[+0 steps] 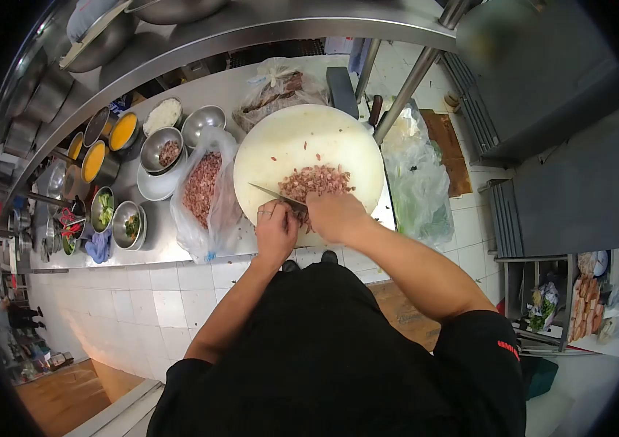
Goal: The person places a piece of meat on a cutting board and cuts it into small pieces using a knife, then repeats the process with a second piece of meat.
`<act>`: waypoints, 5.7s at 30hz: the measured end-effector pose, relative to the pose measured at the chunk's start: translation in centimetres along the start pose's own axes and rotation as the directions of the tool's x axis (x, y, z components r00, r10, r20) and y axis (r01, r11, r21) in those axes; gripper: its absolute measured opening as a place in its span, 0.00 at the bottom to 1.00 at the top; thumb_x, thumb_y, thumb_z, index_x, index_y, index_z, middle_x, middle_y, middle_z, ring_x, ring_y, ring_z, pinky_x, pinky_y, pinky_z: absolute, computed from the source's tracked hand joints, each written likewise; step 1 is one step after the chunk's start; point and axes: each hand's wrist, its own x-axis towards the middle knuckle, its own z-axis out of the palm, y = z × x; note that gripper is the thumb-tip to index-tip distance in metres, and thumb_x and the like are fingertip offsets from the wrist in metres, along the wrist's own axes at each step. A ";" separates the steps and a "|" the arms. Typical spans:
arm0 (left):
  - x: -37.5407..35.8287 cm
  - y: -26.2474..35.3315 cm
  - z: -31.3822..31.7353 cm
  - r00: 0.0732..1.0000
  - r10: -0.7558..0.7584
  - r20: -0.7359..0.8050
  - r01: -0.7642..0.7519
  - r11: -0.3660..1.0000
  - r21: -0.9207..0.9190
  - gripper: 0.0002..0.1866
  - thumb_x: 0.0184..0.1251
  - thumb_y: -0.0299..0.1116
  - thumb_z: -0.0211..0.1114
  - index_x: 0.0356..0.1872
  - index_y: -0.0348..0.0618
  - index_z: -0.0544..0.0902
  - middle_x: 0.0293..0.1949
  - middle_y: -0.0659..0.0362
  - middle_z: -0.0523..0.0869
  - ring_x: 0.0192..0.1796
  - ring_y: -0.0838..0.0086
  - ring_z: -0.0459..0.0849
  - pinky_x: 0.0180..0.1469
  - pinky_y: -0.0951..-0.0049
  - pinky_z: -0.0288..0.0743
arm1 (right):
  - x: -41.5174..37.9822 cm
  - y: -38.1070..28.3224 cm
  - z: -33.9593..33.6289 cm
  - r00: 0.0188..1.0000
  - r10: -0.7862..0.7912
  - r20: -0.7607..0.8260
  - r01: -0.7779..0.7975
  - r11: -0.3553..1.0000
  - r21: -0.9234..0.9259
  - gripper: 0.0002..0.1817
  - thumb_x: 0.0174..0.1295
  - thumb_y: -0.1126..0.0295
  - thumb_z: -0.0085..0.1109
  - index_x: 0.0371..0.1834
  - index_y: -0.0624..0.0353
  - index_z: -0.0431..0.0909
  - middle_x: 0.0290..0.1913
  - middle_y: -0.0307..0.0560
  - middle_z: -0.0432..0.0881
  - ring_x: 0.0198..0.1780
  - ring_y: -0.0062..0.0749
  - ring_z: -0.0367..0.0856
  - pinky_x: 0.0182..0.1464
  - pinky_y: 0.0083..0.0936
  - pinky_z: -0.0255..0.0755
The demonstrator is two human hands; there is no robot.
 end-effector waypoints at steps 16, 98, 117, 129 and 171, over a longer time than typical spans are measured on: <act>-0.9 0.4 -1.4 0.998 -0.042 0.056 0.040 0.998 0.045 0.06 0.66 0.22 0.68 0.42 0.38 0.83 0.44 0.47 0.84 0.49 0.47 0.81 0.53 0.50 0.75 | -1.7 -2.1 -0.5 1.000 0.017 -0.013 -0.017 1.000 0.021 0.14 0.71 0.68 0.62 0.54 0.64 0.82 0.49 0.60 0.93 0.51 0.54 0.94 0.55 0.50 0.85; -4.1 0.6 -2.9 0.997 0.050 0.066 -0.057 0.992 0.108 0.08 0.63 0.18 0.70 0.42 0.38 0.84 0.41 0.47 0.84 0.47 0.48 0.83 0.53 0.50 0.77 | -2.6 -3.6 1.4 0.992 -0.112 -0.061 0.105 0.989 -0.100 0.14 0.72 0.67 0.60 0.54 0.64 0.83 0.47 0.59 0.92 0.52 0.52 0.94 0.53 0.48 0.85; -6.4 0.3 -4.7 1.000 -0.027 0.005 0.026 0.990 0.139 0.13 0.61 0.23 0.72 0.46 0.38 0.81 0.48 0.45 0.84 0.53 0.45 0.82 0.57 0.49 0.76 | -4.3 2.6 -1.0 0.991 -0.135 0.021 0.136 0.988 -0.071 0.16 0.76 0.60 0.58 0.60 0.55 0.82 0.44 0.56 0.92 0.48 0.55 0.93 0.52 0.52 0.85; -3.6 3.6 -2.6 0.977 -0.042 0.211 -0.005 0.976 0.217 0.63 0.52 0.61 0.85 0.79 0.30 0.62 0.79 0.29 0.60 0.82 0.29 0.56 0.82 0.36 0.52 | -2.1 8.6 -2.3 0.997 -0.083 -0.005 0.083 0.988 0.132 0.20 0.78 0.51 0.58 0.59 0.53 0.85 0.53 0.62 0.91 0.57 0.61 0.90 0.59 0.58 0.82; 5.0 3.7 5.3 0.992 0.010 0.125 0.001 0.996 -0.087 0.25 0.69 0.48 0.76 0.60 0.42 0.86 0.66 0.41 0.78 0.69 0.41 0.74 0.73 0.45 0.71 | -3.2 3.6 6.5 0.955 0.235 0.179 -0.230 0.211 0.950 0.11 0.83 0.63 0.54 0.56 0.58 0.70 0.23 0.39 0.72 0.13 0.24 0.68 0.16 0.29 0.68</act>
